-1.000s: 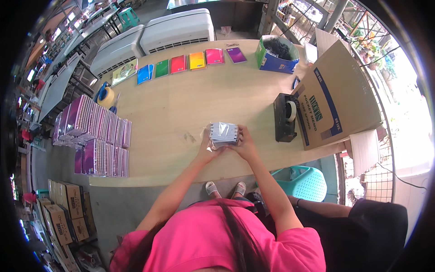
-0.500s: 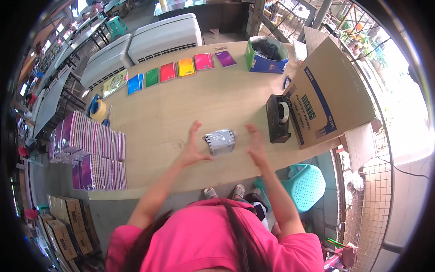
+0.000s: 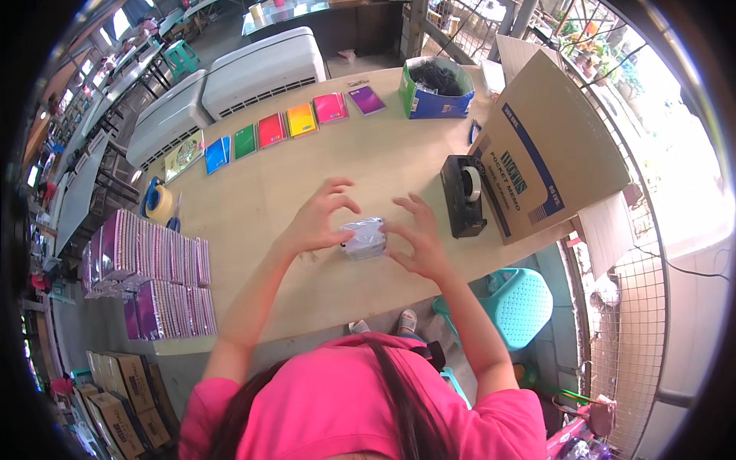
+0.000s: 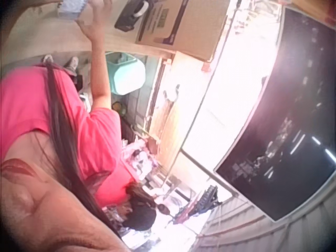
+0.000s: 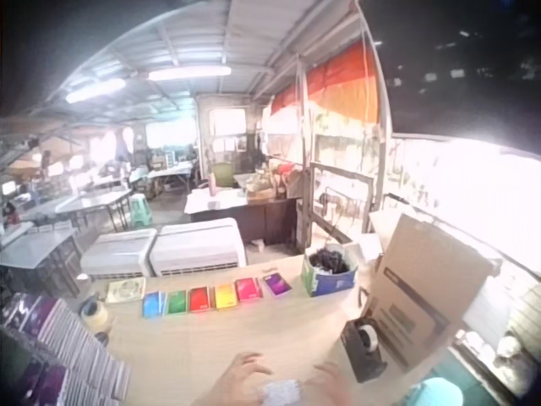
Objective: The person selects several colored notebooks, stacks them together, inserts the stack into a clear plastic bag, and seals the bag with tape from a dispenser.
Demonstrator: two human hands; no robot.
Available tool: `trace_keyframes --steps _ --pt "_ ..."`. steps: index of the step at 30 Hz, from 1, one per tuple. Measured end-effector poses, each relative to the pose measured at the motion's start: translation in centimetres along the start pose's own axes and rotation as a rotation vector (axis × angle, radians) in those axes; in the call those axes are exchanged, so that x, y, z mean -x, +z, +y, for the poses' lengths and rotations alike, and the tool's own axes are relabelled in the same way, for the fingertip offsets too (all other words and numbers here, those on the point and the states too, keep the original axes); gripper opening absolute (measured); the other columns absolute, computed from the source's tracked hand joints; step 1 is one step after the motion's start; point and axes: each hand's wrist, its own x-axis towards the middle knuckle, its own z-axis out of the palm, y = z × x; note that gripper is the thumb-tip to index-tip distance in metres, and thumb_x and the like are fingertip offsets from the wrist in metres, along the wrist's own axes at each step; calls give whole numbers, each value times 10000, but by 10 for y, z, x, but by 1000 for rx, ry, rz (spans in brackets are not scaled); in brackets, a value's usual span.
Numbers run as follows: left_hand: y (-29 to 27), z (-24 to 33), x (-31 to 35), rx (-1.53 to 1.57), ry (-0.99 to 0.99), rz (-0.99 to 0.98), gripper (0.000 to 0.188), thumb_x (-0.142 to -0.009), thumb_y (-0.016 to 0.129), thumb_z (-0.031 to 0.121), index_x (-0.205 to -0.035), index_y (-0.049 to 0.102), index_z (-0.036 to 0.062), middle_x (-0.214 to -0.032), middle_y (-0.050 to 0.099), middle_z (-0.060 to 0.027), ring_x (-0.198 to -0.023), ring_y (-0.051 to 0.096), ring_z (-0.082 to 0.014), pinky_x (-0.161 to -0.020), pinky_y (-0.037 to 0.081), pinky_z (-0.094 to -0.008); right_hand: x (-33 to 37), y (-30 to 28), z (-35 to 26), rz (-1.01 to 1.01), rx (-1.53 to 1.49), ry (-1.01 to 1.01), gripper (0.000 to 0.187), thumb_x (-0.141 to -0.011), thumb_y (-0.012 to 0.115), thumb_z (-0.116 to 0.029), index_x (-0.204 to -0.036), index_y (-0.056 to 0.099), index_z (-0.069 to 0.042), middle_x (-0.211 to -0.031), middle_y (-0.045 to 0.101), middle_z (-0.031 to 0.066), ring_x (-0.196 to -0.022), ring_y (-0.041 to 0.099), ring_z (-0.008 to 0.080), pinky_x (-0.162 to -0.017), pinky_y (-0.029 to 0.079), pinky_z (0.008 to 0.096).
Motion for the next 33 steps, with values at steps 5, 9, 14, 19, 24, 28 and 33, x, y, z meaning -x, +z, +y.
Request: trace_keyframes --steps 5,9,14,19,24,28,33 --pt "8 -16 -38 -387 4 -256 280 -736 727 135 -982 659 19 -1397 451 -94 -1185 549 -315 -926 507 -448 -18 -6 6 -113 60 -139 221 -656 808 -193 -859 721 -176 -1377 483 97 -1356 337 403 -1104 269 577" --pt "25 -42 0 585 -177 603 547 -694 744 76 -1192 520 48 -1417 401 -78 -1224 511 -259 -975 468 -426 -16 -15 -9 -80 10 -99 149 -679 775 -151 -815 715 -168 -1356 503 79 -1350 353 392 -1105 249 607" --pt "130 -72 57 492 -125 570 813 -689 810 130 -1357 347 91 -1439 367 -117 -1349 382 -253 -1155 255 -420 -25 -8 -12 -189 10 -202 147 -678 780 -149 -816 732 -166 -1371 495 89 -1350 356 401 -1107 249 614" --pt "141 -79 32 592 -3 554 945 -689 862 162 -1421 277 40 -1503 316 -176 -1378 367 -275 -1140 303 -434 -33 -11 12 -183 -120 -218 543 -629 830 -288 -1125 646 -167 -1435 428 114 -1389 323 376 -1153 217 549" --pt "182 -30 17 644 -12 713 1113 -700 877 211 -1518 146 22 -1525 286 -200 -1372 381 -298 -1126 338 -422 46 63 89 32 -944 283 1262 -579 877 -527 -1521 196 -36 -1551 248 177 -1436 249 340 -1187 200 426" --pt "200 -26 27 497 -55 757 1134 -720 856 195 -1541 93 24 -1543 247 -205 -1394 344 -319 -1132 327 -431 42 95 66 -103 -929 299 1290 -600 845 -601 -1524 165 -11 -1575 208 175 -1451 226 324 -1189 189 431" --pt "191 -23 41 315 -178 950 958 -735 828 162 -1478 237 44 -1473 317 -201 -1356 359 -317 -1119 342 -429 11 33 36 135 -612 120 1078 -601 867 -489 -1450 365 -56 -1457 429 136 -1370 382 317 -1139 285 464"
